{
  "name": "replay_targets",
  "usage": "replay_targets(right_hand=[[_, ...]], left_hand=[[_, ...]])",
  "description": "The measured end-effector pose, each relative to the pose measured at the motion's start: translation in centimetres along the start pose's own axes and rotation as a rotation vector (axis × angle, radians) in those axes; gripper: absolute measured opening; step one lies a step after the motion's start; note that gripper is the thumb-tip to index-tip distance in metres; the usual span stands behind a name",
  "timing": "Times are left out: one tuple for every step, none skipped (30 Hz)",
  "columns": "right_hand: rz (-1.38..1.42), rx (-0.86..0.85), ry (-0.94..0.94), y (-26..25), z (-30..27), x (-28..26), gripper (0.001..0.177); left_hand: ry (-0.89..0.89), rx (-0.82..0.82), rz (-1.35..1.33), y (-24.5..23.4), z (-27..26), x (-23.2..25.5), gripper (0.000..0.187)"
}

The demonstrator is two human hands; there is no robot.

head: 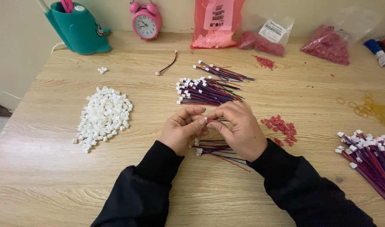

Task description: Assembling wire harnesses by manually attaching plastic connectors to wire bundles

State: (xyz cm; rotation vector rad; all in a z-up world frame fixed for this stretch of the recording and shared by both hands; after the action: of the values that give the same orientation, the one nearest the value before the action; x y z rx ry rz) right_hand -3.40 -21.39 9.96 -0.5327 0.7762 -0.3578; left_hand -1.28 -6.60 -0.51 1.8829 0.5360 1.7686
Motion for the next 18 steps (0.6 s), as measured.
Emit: replay_targets(right_hand=[[0.0,0.0,0.001,0.1,-0.1,-0.3,0.006],[0.054,0.023,0.024,0.1,-0.1,-0.4,0.007],[0.107,0.046,0.047,0.1,-0.2,-0.6,0.008],[0.107,0.046,0.048,0.1,-0.2,-0.6,0.008],[0.12,0.053,0.054,0.1,-0.3,-0.5,0.008],[0.134,0.06,0.061,0.1,-0.3,-0.5,0.008],[0.134,0.06,0.061,0.1,-0.3,-0.5,0.008],[0.149,0.072,0.066,0.1,-0.2,-0.6,0.008],[0.162,0.084,0.071,0.0,-0.1,-0.5,0.009],[0.161,0.085,0.07,-0.1,-0.2,-0.6,0.009],[0.165,0.085,0.067,-0.1,-0.2,-0.7,0.01],[0.17,0.085,0.064,-0.1,-0.2,-0.8,0.01],[0.171,0.085,0.064,-0.1,-0.2,-1.1,0.01],[0.184,0.079,0.08,0.0,-0.1,-1.2,0.01],[0.196,0.073,0.096,0.0,-0.2,-1.3,0.01],[0.196,0.072,0.097,0.0,-0.2,-1.3,0.01],[0.198,0.072,0.098,0.0,-0.2,-1.3,0.009],[0.199,0.072,0.099,0.1,-0.2,-1.3,0.009]], left_hand=[[-0.001,0.0,0.0,0.1,-0.2,0.3,0.034],[-0.01,0.0,0.011,0.3,-0.4,0.6,0.034],[-0.018,-0.001,0.022,0.5,-0.6,0.8,0.033],[-0.019,-0.001,0.022,0.5,-0.6,0.8,0.033],[-0.019,-0.006,0.022,0.5,-0.6,0.7,0.034],[-0.02,-0.011,0.021,0.5,-0.6,0.7,0.034],[-0.02,-0.011,0.022,0.7,-0.7,0.8,0.034],[-0.018,-0.01,0.004,0.8,-0.8,0.9,0.034],[-0.015,-0.011,-0.014,1.1,-0.8,1.0,0.033],[-0.015,-0.012,-0.014,1.0,-0.8,0.9,0.033],[-0.022,-0.008,-0.034,0.9,-0.7,0.8,0.035],[-0.029,-0.004,-0.054,0.8,-0.6,0.7,0.037],[-0.029,-0.003,-0.053,0.5,-0.5,0.5,0.037],[-0.009,-0.011,-0.045,0.3,-0.4,0.4,0.037],[0.011,-0.02,-0.039,0.1,-0.2,0.2,0.037],[0.01,-0.019,-0.039,0.2,-0.3,0.4,0.037],[0.018,-0.032,-0.035,0.3,-0.4,0.5,0.038],[0.026,-0.045,-0.031,0.5,-0.4,0.6,0.038]])
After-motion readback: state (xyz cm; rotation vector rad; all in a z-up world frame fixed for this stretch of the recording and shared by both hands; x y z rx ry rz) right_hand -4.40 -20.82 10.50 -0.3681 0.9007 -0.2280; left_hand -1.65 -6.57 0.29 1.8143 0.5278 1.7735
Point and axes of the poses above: each hand's wrist, its own z-axis towards the middle knuckle, its own y-axis out of the palm, x = y × z, the point moved 4 cm from there along z, towards the middle knuckle, and after that the axes turned 2 degrees about x, right-handed, at the moved point
